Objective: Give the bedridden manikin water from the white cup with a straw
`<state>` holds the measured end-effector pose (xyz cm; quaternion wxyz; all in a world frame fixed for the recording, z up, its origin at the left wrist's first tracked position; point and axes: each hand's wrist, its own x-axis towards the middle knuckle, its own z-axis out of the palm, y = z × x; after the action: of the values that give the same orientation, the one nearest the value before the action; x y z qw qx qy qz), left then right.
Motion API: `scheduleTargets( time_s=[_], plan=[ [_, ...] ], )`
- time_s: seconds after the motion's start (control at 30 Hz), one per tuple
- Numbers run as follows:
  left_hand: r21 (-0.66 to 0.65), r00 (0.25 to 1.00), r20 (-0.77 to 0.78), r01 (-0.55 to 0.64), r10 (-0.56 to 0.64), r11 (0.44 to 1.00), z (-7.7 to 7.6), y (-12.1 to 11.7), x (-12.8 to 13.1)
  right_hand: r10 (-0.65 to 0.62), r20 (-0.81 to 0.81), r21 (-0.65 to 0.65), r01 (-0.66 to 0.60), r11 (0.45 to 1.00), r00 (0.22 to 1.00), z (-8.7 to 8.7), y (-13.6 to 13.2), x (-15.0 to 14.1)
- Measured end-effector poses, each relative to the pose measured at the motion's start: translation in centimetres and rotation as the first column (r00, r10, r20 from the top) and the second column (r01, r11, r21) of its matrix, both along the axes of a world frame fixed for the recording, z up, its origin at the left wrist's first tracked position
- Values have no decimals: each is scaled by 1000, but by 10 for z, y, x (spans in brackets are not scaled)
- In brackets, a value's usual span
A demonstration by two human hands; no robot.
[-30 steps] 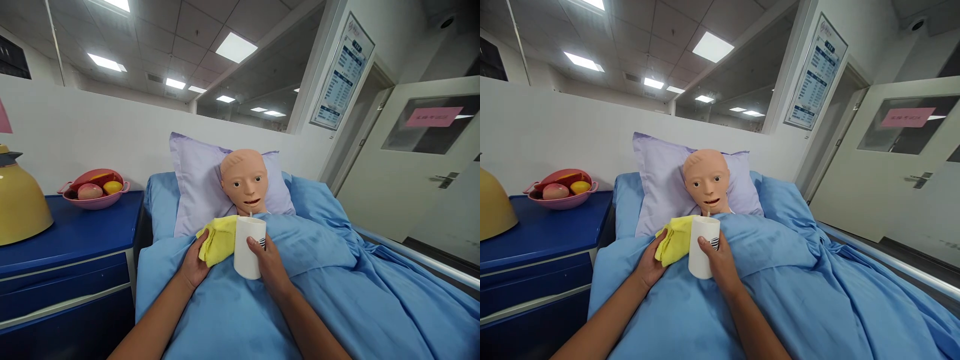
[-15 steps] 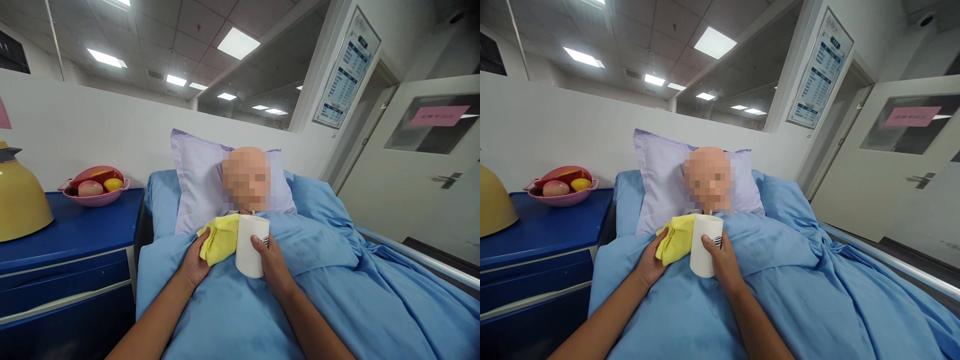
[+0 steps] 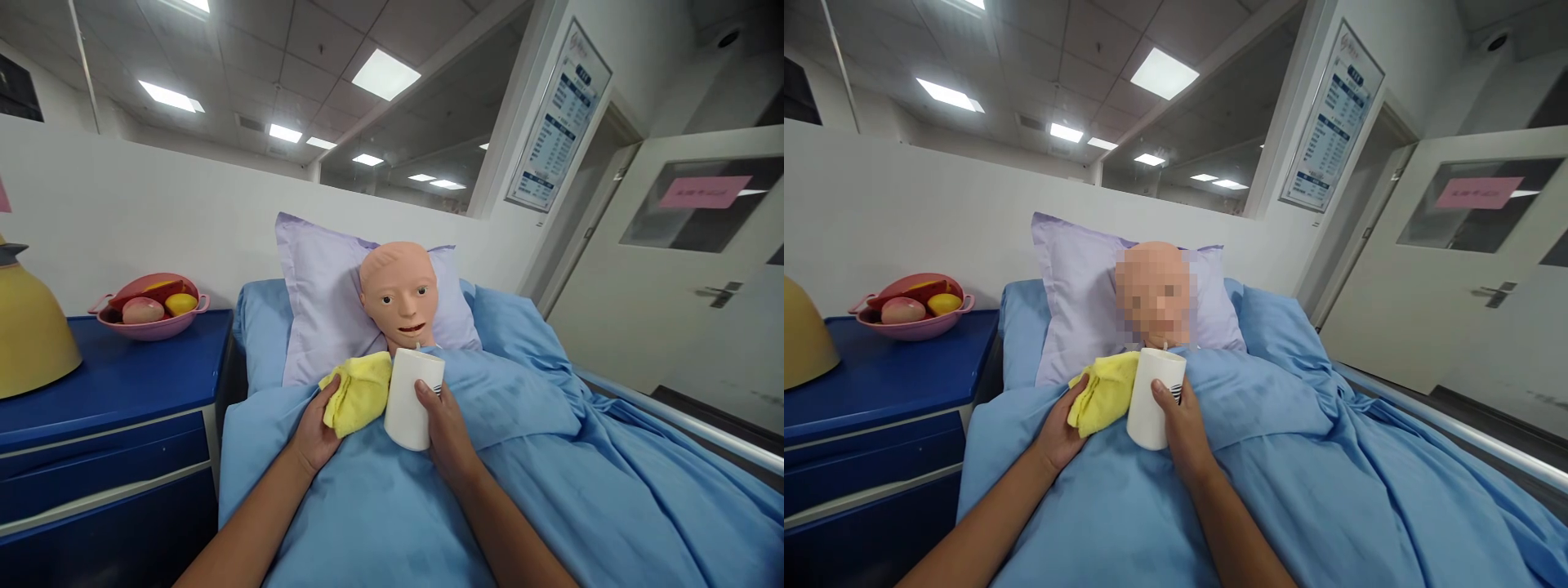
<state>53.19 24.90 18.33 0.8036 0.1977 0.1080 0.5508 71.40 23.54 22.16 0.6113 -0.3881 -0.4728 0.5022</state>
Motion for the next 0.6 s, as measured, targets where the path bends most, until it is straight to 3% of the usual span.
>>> scheduleTargets(
  time_s=[0.27,0.6],
  plan=[
    [-26,1000,4,-9,9,1000,5,-4,1,-20,-85,-76,13,997,996,8,-1,0],
    [-20,1000,-26,-15,15,1000,5,-3,1,1,-47,-25,-3,1000,999,5,-1,-1]
  ],
)
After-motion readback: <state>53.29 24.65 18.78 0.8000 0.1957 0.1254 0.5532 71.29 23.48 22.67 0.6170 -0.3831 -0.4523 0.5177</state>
